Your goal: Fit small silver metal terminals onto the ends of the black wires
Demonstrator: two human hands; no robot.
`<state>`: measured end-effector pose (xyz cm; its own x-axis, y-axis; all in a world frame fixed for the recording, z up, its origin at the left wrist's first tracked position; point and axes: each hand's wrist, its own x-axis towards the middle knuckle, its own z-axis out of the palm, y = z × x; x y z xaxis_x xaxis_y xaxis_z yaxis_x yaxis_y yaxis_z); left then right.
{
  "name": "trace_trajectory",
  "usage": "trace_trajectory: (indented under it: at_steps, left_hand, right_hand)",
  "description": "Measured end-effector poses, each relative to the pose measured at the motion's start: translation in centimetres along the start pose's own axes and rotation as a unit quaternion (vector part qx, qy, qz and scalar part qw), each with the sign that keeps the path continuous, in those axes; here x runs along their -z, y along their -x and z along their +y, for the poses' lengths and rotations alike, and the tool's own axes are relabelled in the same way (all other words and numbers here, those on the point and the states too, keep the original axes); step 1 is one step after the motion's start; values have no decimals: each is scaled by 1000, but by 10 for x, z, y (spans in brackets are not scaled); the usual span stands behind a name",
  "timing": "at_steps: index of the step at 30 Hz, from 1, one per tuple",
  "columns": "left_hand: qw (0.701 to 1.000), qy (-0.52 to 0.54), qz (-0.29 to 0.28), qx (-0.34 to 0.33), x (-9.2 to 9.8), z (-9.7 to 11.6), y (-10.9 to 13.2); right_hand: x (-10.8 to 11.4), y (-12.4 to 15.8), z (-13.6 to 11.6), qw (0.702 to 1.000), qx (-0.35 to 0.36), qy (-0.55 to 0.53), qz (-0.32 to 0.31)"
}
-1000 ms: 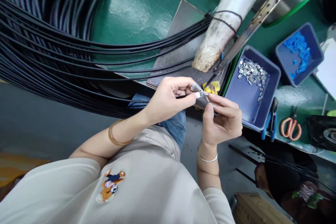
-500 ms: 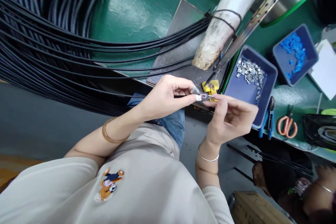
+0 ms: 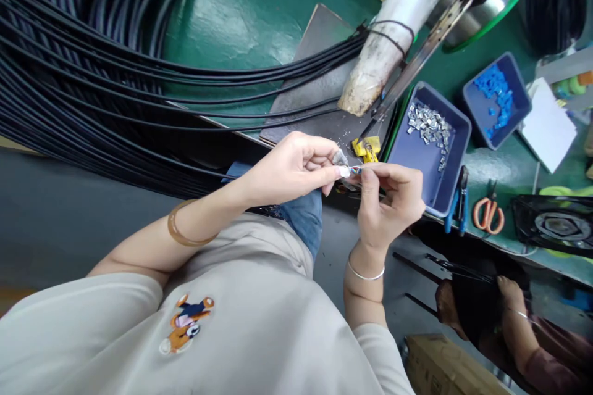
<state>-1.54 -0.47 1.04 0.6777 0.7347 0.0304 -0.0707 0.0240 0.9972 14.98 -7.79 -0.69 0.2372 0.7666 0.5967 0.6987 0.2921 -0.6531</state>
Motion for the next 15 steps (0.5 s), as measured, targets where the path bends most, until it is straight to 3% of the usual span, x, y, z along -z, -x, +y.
trace_trajectory:
  at_steps: [4, 8, 15]
  left_hand:
    - [999, 27, 31, 3, -2, -3, 0]
    - [999, 24, 48, -10, -3, -8, -1]
    - [998, 3, 39, -46, 0, -17, -1]
  right_hand:
    - [7, 1, -8, 997, 10, 67, 43]
    - [10, 1, -14, 997, 22, 77, -12]
    - [6, 2, -13, 991, -119, -39, -45]
